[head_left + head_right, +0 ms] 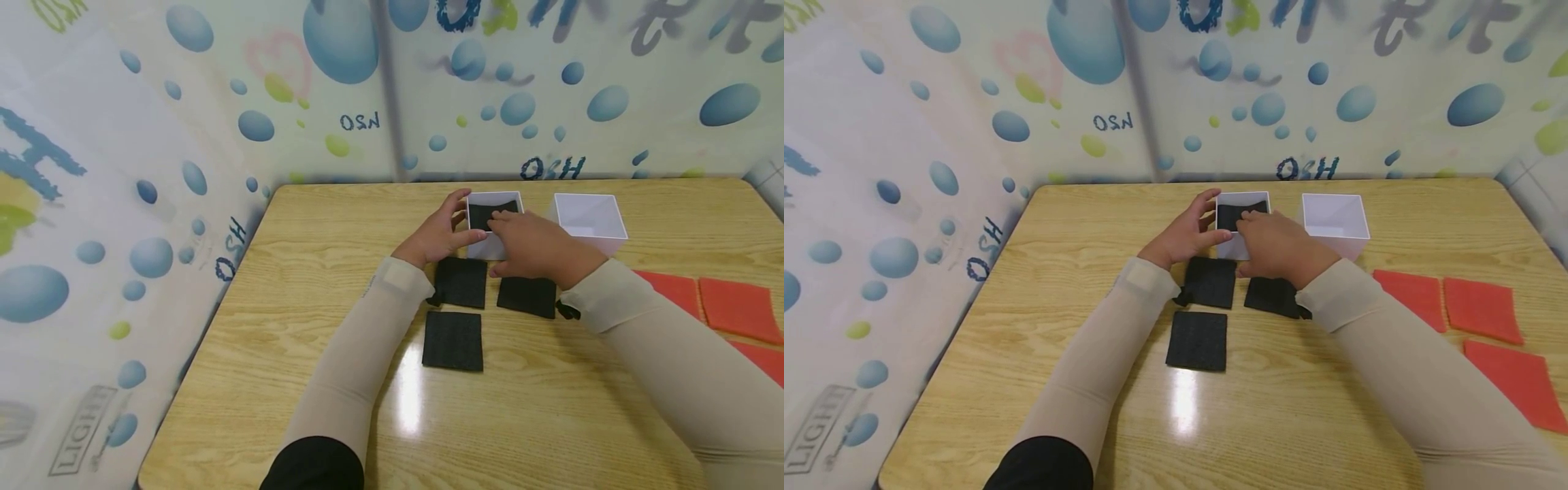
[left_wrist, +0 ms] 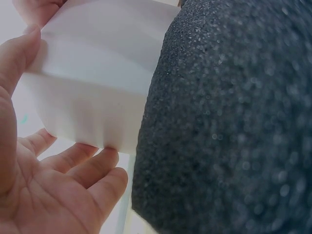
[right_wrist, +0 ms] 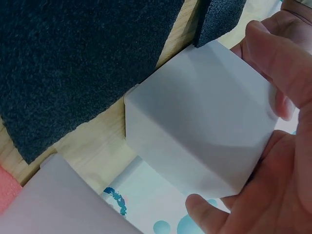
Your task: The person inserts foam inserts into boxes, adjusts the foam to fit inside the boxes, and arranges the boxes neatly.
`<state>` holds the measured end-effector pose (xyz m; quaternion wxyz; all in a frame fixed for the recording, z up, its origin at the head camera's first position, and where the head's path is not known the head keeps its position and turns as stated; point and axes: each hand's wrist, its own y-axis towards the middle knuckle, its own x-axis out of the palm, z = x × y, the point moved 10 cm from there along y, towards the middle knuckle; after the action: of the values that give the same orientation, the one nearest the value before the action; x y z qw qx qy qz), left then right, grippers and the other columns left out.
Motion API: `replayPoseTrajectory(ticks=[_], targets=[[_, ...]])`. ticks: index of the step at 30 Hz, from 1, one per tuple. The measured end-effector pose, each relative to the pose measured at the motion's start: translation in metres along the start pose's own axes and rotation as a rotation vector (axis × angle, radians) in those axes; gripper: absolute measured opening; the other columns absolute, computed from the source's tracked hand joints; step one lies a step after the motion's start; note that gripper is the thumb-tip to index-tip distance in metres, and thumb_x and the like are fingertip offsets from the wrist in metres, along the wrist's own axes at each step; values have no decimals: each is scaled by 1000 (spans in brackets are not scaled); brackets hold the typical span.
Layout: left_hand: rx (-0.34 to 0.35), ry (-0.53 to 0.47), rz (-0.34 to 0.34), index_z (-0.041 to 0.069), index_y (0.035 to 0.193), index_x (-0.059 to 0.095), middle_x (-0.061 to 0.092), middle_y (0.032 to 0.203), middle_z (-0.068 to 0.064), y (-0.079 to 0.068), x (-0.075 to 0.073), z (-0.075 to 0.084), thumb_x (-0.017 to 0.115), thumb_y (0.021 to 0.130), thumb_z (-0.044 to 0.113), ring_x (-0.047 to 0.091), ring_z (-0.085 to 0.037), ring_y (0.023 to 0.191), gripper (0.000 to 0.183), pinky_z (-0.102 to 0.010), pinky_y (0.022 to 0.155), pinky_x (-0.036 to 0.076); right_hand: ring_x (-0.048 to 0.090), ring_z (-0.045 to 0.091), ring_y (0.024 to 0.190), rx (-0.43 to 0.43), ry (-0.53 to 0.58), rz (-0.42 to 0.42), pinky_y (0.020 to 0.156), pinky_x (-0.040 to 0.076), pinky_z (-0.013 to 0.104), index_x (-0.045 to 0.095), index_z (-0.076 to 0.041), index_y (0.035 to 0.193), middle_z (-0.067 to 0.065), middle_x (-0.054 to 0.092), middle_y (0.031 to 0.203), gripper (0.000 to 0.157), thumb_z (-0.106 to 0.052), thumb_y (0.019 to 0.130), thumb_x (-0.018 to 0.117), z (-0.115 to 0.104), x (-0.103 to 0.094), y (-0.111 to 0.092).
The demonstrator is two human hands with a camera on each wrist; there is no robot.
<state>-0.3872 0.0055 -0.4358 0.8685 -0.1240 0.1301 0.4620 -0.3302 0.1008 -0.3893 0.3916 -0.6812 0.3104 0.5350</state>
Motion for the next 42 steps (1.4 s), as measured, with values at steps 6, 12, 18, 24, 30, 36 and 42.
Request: replayPoseTrajectory(ticks=[6,12,18,24,30,36,42], targets=[[-3,11,0,24,170,10,22,174,-8,0,0,1,75,100,29,24,-31,161,96,-41,128,30,37,49,151,7,9,10,123,28,66,46,11,152,33,40,161,89,-38,89,85,1,3,2],[4,14,1,27,169,11,20,175,-6,-1,0,2,75,100,29,23,-30,162,94,-40,128,29,33,48,153,-18,23,66,121,27,70,40,12,155,33,36,163,95,-38,88,86,1,4,1],[5,12,-1,27,169,11,21,174,-4,0,0,0,75,100,30,23,-29,162,95,-40,129,28,25,47,157,-17,52,91,123,25,69,34,11,159,31,28,168,101,-40,88,85,3,8,0],[9,8,-5,27,169,11,20,175,-2,1,-1,-2,75,100,29,22,-27,162,95,-39,128,28,17,45,161,-22,91,96,127,20,64,28,9,162,28,23,171,104,-44,90,83,5,10,0],[18,19,-7,24,169,11,21,174,-3,2,0,-1,75,100,31,24,-27,162,94,-38,129,27,12,42,162,-24,145,126,128,17,64,23,5,164,25,18,173,106,-44,91,82,12,12,-1],[24,27,-10,24,169,10,22,174,-3,2,0,1,75,100,32,24,-27,161,95,-38,129,26,7,41,163,-8,227,169,125,15,70,18,2,167,23,13,175,107,-43,93,80,13,5,-11],[7,22,1,26,168,12,24,173,-3,2,-1,0,76,99,31,25,-29,161,95,-40,129,28,8,40,163,-4,268,182,125,14,70,22,0,167,22,17,174,105,-47,93,80,-1,-8,-33]])
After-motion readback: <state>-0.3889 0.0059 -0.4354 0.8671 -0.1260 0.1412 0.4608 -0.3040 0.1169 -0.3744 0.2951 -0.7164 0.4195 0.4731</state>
